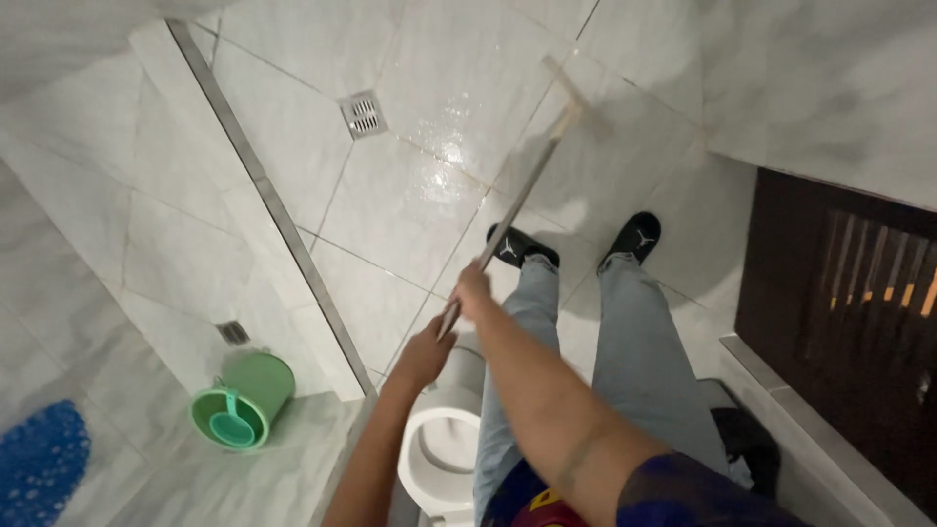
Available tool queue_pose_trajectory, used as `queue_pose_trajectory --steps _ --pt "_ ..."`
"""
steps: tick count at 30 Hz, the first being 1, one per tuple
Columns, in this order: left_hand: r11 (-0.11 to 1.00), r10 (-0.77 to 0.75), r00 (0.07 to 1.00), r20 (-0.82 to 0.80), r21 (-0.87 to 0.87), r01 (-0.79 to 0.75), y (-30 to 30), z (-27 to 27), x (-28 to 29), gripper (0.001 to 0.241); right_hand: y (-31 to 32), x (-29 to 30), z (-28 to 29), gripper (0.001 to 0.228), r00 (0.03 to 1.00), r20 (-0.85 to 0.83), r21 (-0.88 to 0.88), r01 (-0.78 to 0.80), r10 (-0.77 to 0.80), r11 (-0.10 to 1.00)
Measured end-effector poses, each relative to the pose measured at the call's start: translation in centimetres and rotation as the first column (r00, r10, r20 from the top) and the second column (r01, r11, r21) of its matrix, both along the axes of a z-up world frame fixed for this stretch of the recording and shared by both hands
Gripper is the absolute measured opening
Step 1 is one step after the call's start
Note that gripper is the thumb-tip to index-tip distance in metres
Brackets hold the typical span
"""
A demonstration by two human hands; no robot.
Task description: The person uses a floor squeegee to push water across the tiled bathroom floor, directing it toward the drain. They move around the toilet and a green bucket while systematically clearing the wet surface.
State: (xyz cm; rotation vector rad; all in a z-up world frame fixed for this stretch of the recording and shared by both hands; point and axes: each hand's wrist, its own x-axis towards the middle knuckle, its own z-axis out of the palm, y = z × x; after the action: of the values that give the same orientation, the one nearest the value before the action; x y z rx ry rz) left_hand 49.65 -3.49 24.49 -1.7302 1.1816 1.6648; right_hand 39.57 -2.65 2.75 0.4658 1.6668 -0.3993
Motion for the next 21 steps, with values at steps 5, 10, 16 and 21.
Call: queue_pose_trajectory --steps 5,10,16,21 --pt "0.996 0.082 0.996 0.026 0.036 -0.083 0.1 3.2 -1.3 0.056 0.6 -0.1 4.2 0.074 0.996 -0.071 -0.006 -0.061 0.06 0.998" --pt "0.994 -0.107 0.967 -0.232 -0.061 0.095 -3.2 -1.7 -10.4 0.056 7.7 -12.8 -11.9 0.072 0.967 -0.254 0.0 0.013 -0.013 1.0" --pt "0.92 -0.39 0.911 -0.133 -0.09 0.381 -4.6 -7.3 -11.8 0.049 2.1 -17.0 -13.5 0.077 0.947 -0.003 0.076 0.32 -0.321 0.944" --pt "0.767 -0.641 0.76 -0.107 -0.14 0.627 -11.3 2.1 -2.5 0.033 -6.9 -3.0 0.9 0.04 0.909 -0.105 0.144 0.415 -0.403 0.898"
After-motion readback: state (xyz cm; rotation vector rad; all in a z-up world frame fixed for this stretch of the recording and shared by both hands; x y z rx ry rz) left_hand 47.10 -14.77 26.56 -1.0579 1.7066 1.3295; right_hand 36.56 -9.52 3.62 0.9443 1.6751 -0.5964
